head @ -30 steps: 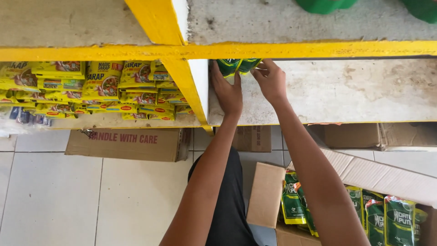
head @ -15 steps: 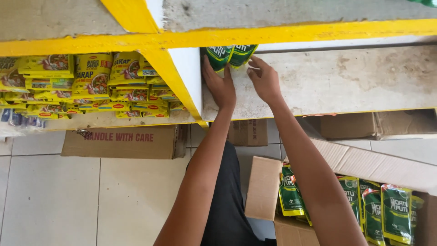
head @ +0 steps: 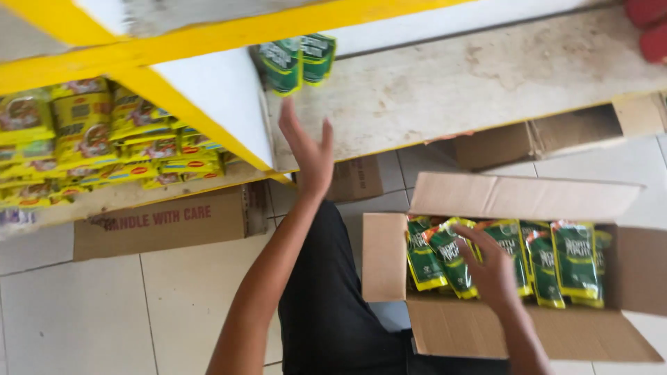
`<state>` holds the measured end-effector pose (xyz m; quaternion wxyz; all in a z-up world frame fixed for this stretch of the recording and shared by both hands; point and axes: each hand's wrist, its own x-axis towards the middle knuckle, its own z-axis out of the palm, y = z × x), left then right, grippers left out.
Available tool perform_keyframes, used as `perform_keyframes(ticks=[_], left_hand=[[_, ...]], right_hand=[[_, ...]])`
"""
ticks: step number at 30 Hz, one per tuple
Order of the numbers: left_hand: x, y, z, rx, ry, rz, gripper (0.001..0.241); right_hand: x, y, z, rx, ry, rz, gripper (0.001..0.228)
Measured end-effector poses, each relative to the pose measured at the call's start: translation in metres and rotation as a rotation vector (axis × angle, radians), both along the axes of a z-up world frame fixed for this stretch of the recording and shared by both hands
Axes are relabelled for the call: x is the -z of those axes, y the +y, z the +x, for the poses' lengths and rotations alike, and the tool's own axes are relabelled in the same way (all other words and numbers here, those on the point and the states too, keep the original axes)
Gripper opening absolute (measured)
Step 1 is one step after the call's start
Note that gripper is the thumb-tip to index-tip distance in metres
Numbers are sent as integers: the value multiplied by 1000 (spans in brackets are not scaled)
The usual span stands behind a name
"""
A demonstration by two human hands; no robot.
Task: Pack milk powder sachets into a box and stock vinegar sachets onto a low grocery shelf.
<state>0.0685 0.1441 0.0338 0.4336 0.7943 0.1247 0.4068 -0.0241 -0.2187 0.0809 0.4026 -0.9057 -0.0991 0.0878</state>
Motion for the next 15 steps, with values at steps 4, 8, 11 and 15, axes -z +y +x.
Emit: perform_keyframes(ticks=[4,8,11,15], left_hand=[[10,-94,-73,355,289,-124,52],[48,-182,-136,871,588,328,63],[52,-215,-149,1016,726,583,75],[81,-272,-187,1110,847,736,74]], right_hand=[[21,-111,-36,83,204,-295,34],[46,-170,-74,-264,163,-676,55],[75,-180,-67,-331,36,-683,64],[73,-189,-73,-357,91,-694,61]])
